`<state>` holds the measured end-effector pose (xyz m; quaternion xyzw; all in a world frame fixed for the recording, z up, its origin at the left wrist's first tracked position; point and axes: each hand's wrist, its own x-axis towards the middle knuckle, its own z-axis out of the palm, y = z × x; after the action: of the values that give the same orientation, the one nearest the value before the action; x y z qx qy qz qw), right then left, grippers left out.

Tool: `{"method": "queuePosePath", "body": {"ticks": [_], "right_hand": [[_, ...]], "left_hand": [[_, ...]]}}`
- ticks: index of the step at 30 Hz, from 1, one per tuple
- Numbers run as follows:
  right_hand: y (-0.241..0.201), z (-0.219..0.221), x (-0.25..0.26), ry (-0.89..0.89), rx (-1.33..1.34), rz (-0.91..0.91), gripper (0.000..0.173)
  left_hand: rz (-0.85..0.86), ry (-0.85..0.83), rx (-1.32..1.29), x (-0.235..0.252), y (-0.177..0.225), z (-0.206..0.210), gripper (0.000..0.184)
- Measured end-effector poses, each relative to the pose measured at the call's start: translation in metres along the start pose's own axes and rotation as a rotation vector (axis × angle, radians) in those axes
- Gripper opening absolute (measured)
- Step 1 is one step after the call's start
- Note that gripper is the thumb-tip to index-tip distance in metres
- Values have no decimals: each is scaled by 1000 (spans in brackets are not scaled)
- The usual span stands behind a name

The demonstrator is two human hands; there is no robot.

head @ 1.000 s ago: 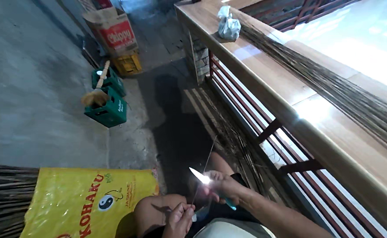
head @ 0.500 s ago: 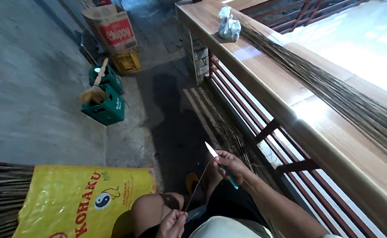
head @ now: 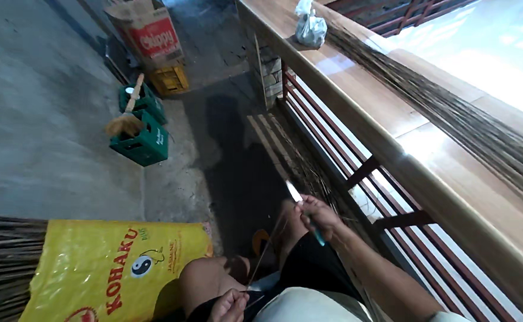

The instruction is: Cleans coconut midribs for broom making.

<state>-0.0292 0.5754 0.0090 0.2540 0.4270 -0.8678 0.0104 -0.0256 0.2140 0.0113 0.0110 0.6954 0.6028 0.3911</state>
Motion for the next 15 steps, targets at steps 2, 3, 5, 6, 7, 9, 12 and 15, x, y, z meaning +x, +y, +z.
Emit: {"method": "queuePosePath", "body": {"ticks": [2,3,5,6,7,9,12,15], "right_hand": [[-12,-19,12,153,3,-61,26],[-15,-26,15,193,13,-91,26],[-14,-24,9,161,-14,-124,24],[-10,-18,3,94,-53,-124,24],[-3,-10,-4,8,-89,-117,26],[15,6,-16,-197,-139,-70,33],[46,28,-24,-473,-202,68,45],[69,42,-24,-611,-193,132,33]], "left_hand": [[-19,22,-2,-3,-5,-8,15],[-26,37,-9,-2,-7,-11,16],[-43,44,-39,2,-8,-11,18],[-51,34,-67,5,-8,-8,19],[-58,16,-106,10,-7,-4,21],[-83,-26,-176,21,-3,6,22],[-88,-92,-266,32,5,22,23],[-96,-141,-305,38,8,30,20]]}}
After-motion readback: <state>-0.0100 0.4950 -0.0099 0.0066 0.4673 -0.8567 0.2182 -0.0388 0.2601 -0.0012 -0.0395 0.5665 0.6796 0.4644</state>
